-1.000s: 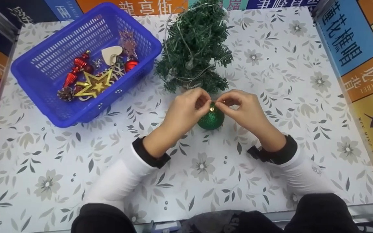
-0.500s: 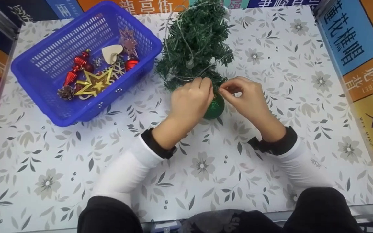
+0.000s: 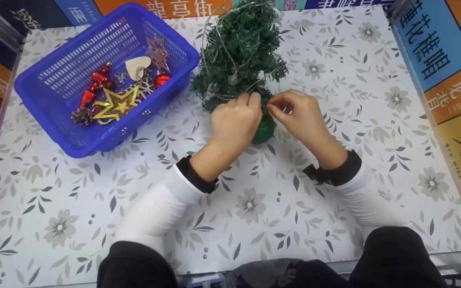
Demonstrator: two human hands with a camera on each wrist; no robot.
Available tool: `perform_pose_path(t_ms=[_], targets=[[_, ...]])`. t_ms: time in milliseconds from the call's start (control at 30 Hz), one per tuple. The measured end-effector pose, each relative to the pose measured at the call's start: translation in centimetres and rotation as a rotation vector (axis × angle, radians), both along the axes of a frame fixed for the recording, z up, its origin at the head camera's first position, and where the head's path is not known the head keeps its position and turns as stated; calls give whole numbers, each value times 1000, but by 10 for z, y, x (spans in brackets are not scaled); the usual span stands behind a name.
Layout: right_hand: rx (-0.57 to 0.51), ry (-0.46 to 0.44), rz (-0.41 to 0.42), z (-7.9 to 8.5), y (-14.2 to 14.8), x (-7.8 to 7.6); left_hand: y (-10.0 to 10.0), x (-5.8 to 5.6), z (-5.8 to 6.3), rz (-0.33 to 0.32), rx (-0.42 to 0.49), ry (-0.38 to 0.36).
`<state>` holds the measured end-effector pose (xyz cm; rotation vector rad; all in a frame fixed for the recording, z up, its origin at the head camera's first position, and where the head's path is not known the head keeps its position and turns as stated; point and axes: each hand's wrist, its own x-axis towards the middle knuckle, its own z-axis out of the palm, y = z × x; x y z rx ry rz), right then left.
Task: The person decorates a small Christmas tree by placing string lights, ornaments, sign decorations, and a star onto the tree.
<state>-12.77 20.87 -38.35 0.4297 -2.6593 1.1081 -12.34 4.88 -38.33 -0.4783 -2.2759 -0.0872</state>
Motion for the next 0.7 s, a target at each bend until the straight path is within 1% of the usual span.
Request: perform_pose_path(t_ms=[233,500,700], targets=[[42,24,8,-2,-1,3,-2,2,-2,-22,-6,-45],[74,50,39,-5,0,7,-6,6,-1,-60,34,-88],[62,49,34,-6,0,7,-9,7,-1,-91,51,-114]])
